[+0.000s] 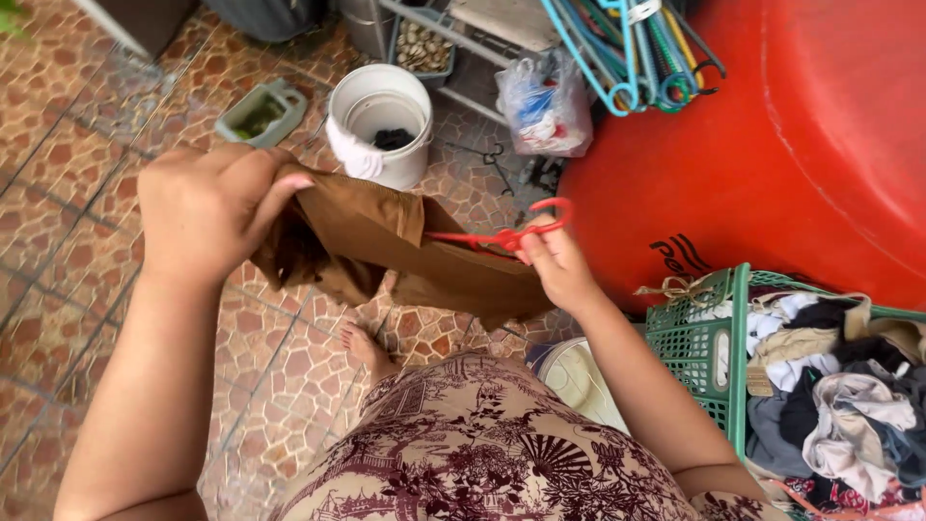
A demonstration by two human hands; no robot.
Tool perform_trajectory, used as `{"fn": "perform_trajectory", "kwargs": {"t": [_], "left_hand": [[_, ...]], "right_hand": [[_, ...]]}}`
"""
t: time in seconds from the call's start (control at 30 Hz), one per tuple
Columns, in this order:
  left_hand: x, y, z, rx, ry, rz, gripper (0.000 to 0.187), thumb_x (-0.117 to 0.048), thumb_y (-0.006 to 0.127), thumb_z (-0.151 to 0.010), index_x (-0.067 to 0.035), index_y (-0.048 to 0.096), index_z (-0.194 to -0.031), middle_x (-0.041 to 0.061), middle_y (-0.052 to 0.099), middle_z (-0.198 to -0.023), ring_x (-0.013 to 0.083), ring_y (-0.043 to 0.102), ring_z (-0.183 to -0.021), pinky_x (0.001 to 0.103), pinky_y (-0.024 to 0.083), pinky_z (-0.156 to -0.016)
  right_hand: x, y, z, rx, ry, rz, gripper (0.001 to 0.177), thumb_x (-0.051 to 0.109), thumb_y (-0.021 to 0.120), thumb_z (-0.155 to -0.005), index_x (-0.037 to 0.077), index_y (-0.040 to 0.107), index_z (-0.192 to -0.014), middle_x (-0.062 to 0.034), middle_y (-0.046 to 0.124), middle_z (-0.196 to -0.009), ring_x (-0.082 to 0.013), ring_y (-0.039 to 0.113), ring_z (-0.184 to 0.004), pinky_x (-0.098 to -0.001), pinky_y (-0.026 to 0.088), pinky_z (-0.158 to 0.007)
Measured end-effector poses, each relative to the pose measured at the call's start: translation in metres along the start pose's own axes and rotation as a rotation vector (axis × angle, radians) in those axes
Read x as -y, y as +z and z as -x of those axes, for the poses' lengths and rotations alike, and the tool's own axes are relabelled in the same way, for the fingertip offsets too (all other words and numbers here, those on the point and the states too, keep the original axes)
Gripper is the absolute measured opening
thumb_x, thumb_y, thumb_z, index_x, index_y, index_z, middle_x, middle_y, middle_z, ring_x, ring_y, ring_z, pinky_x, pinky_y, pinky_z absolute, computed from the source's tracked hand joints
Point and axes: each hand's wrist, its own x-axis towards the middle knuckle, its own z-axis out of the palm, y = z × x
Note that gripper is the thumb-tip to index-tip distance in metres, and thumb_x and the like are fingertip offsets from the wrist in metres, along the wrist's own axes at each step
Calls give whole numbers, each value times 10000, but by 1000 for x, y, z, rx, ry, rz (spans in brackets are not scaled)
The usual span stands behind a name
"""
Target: The person takes wet shirts from a laundry basket, places each on a hanger, and hangs them on a balcony railing. They handle a light blue shirt, an orange shirt, a brown shirt, and a black shirt in sequence.
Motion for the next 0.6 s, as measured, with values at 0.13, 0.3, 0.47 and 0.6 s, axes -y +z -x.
{"fn": "perform_trajectory", "kwargs": {"t": [0.13,0.3,0.47,0.6], "left_hand": [[-16,-29,44,275,-107,51,532,-577,381,-1115,-216,716,-914,-58,561,-603,136,538,-474,291,434,-468],[-32,-72,102,387,-179,13,452,-587,434,-1053,-319,762,-1213,-57,748,-825,190,713,-661,335,459,-451],[-20,-117,205,677,-399,34,515,-592,323,-1030,-366,659,-1350,-4,772,-1027,285,748,-797,429,537,-565],[-23,-186,309,725,-668,-105,495,-614,344,-1031,-408,704,-1301,-33,764,-996,267,753,-788,406,535,-551]], "right_hand": [[43,19,5,263,-155,393,206,194,609,-1000,105,704,-1160,-44,650,-1211,-222,581,-1174,-380,409,-1081],[71,43,-7,445,-234,98,199,206,571,-1045,51,688,-998,-36,692,-925,-175,586,-1065,-330,479,-971],[102,81,-16,608,-151,104,179,56,627,-988,-38,713,-1114,-133,701,-1083,-253,793,-846,-329,673,-839],[122,140,-20,832,-458,388,248,232,615,-1018,117,753,-848,7,721,-948,-150,630,-1016,-303,437,-990]]}}
